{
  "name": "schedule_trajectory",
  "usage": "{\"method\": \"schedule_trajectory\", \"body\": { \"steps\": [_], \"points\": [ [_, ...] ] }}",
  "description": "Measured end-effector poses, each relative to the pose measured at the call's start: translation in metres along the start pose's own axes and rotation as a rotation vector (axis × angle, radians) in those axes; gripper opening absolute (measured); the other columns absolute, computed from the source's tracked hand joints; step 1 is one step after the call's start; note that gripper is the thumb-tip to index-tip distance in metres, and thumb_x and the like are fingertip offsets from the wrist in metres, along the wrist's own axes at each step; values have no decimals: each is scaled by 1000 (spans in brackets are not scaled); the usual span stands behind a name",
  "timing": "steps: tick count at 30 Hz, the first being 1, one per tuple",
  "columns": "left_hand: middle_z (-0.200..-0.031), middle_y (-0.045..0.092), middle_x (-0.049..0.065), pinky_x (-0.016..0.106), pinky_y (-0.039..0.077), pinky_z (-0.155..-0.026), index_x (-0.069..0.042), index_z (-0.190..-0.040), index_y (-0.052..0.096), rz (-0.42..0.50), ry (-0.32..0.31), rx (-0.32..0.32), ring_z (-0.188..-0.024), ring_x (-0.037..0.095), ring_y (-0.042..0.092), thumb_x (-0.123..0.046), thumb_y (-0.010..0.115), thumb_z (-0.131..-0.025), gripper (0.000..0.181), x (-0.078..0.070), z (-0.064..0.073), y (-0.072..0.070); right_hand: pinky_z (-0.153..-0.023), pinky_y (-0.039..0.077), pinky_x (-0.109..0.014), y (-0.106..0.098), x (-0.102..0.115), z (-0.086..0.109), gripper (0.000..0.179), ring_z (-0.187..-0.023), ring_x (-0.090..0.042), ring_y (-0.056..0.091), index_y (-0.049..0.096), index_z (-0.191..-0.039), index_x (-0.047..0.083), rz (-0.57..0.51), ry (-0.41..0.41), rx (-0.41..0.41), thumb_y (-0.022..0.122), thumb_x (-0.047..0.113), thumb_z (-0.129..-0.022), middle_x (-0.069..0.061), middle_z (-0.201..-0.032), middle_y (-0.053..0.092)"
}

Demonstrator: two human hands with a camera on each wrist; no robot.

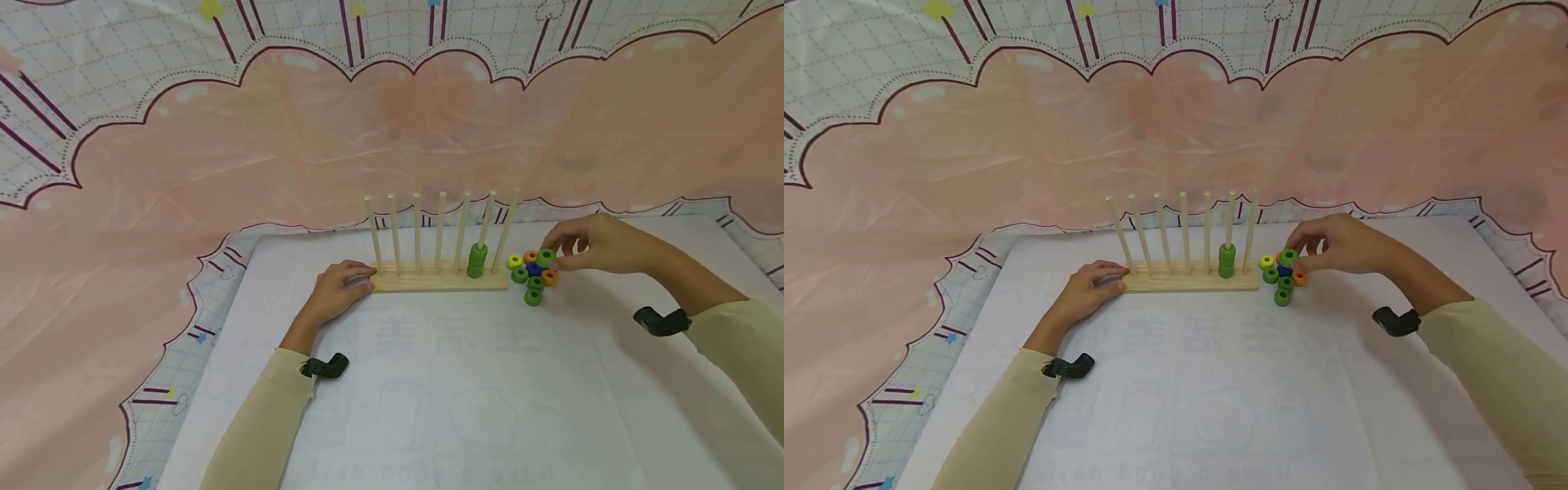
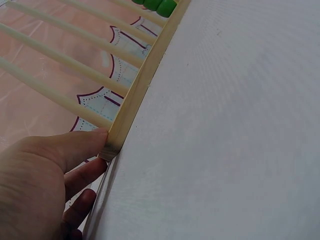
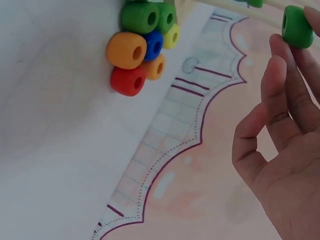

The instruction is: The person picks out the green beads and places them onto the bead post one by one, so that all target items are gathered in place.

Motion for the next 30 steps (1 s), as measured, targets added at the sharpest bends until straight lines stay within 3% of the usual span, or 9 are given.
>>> {"method": "schedule_trajectory", "body": {
  "steps": [22,30],
  "points": [
    [-136,67,3,61,24,-116,-21,-128,73,-7,-2,8,-132,34,53,-32,74,-94,35,-2,0,1,-74,51,-19,-40,26,0,27,-91,-15,57,75,-116,23,19,13,-202,81,25,-89,3,-98,66],
    [-136,67,3,62,23,-117,-21,-127,73,-1,-3,4,-132,35,53,-32,74,-94,35,-1,0,1,-68,52,-20,-56,39,-3,28,-86,-14,57,74,-116,18,12,-31,-282,80,23,-90,2,-97,68]
  ]
}}
Point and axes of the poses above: each hand's wrist, its own z-axis away from the middle knuckle, its own y-axis out of the palm, x = y × z, the point moved 8 cm from there along -z, towards the middle knuckle
